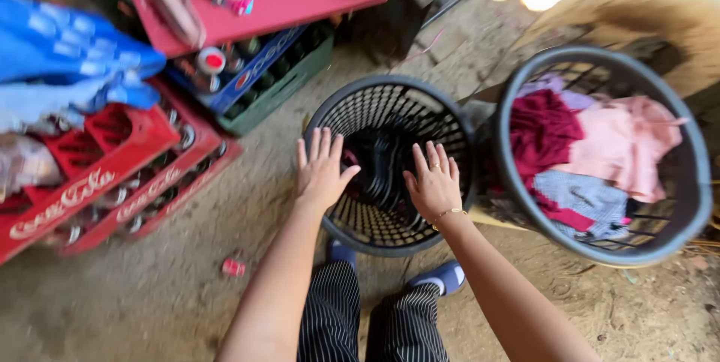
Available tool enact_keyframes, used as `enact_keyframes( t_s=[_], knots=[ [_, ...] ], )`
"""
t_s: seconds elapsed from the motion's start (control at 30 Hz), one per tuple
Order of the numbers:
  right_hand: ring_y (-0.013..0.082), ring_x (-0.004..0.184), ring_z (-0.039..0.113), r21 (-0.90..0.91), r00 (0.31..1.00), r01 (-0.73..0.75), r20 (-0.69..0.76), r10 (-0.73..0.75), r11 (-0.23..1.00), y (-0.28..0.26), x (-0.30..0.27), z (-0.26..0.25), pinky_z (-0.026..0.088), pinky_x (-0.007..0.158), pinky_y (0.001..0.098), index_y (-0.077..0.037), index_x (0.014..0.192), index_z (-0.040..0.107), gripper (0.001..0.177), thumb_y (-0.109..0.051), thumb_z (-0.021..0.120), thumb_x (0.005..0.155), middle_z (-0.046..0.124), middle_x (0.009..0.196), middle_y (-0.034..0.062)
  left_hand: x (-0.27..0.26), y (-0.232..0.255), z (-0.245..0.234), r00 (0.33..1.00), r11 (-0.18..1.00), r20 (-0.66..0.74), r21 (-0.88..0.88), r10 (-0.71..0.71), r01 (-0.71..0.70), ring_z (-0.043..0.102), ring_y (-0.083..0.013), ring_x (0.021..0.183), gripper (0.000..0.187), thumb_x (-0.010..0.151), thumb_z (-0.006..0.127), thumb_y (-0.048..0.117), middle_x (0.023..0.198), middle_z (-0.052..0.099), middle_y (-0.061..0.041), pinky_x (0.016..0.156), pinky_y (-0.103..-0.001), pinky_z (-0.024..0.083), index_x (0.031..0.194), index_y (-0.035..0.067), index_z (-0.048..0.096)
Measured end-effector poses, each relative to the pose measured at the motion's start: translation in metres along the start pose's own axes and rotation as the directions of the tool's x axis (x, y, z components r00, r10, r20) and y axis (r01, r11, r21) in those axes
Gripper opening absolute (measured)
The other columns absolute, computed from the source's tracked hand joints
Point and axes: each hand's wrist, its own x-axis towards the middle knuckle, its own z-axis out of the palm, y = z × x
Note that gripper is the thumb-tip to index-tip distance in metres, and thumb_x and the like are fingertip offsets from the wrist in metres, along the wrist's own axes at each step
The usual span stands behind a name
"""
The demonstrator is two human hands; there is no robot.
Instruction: Hanging washed clothes on hangers and placing them on a drying rod.
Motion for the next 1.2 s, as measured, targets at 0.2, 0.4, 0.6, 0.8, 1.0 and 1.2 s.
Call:
enact_keyframes(
  t_s=[0.2,0.4,0.6,0.8,1.0,1.2],
  knots=[
    [0.0289,0.157,0.016,-0.049,0.986,-0.008,0.168,0.016,0.999,-0.009,-0.002,0.046,0.015,0.125,0.0509,-0.027,0.163,0.022,0.068,-0.057,0.038,0.103,0.023,0.168,0.0087,0.000,0.002,0.041,0.997,0.999,0.080,0.040,-0.001,-0.003,0.013,-0.0295,0.159,0.071,0.099,0.043,0.066,0.167,0.030,-0.015,0.127,-0.056,0.001,0.147,0.014,0.050],
    [0.0302,0.157,0.015,-0.047,0.965,-0.009,0.262,0.021,0.999,-0.018,-0.005,0.046,0.015,0.125,0.0500,-0.024,0.162,0.027,0.064,-0.053,0.036,0.105,0.023,0.168,0.0106,0.010,0.029,0.073,0.992,0.998,0.124,0.053,0.023,-0.030,0.010,-0.0290,0.159,0.058,0.102,0.043,0.061,0.165,0.033,-0.014,0.127,-0.056,-0.003,0.129,0.017,0.068],
    [0.0305,0.157,0.018,-0.079,0.964,0.015,0.265,0.007,0.997,-0.018,-0.001,0.062,0.018,0.125,0.0493,-0.025,0.159,0.035,0.061,-0.053,0.038,0.105,0.026,0.167,0.0103,0.024,0.052,0.107,0.988,0.997,0.155,-0.076,0.003,0.008,0.010,-0.0301,0.159,0.055,0.102,0.044,0.058,0.163,0.036,-0.017,0.126,-0.057,-0.005,0.121,0.014,0.073],
    [0.0295,0.150,0.031,0.145,0.980,-0.096,0.185,0.069,0.985,-0.017,0.005,0.065,0.030,0.121,0.0503,-0.027,0.142,0.056,0.045,-0.051,0.042,0.107,0.041,0.155,0.0044,0.026,0.048,0.135,0.994,0.954,0.058,-0.283,-0.088,0.101,0.044,-0.0246,0.138,0.050,0.104,0.040,0.053,0.132,0.058,-0.009,0.120,-0.051,0.019,0.112,0.013,0.068],
    [0.0271,0.105,0.066,0.759,0.911,-0.404,0.283,0.299,0.511,-0.014,0.046,0.100,0.058,0.081,0.0418,-0.020,0.126,0.069,0.043,-0.053,0.058,0.100,0.072,0.112,0.0097,0.020,0.047,0.134,0.990,0.843,-0.134,-0.538,-0.045,-0.034,0.072,-0.0244,0.094,0.044,0.102,0.048,0.052,0.091,0.071,-0.001,0.090,-0.042,0.052,0.085,0.019,0.071],
    [0.0271,0.102,0.073,0.612,0.888,-0.446,0.392,0.239,0.653,-0.014,0.052,0.090,0.062,0.081,0.0444,-0.015,0.126,0.071,0.043,-0.037,0.069,0.089,0.077,0.103,0.0084,0.003,0.055,0.048,0.977,0.664,0.202,-0.722,-0.068,0.195,0.070,-0.0344,0.108,0.033,0.104,0.043,0.033,0.107,0.074,-0.011,0.096,-0.048,0.053,0.107,0.014,0.070]
  ],
)
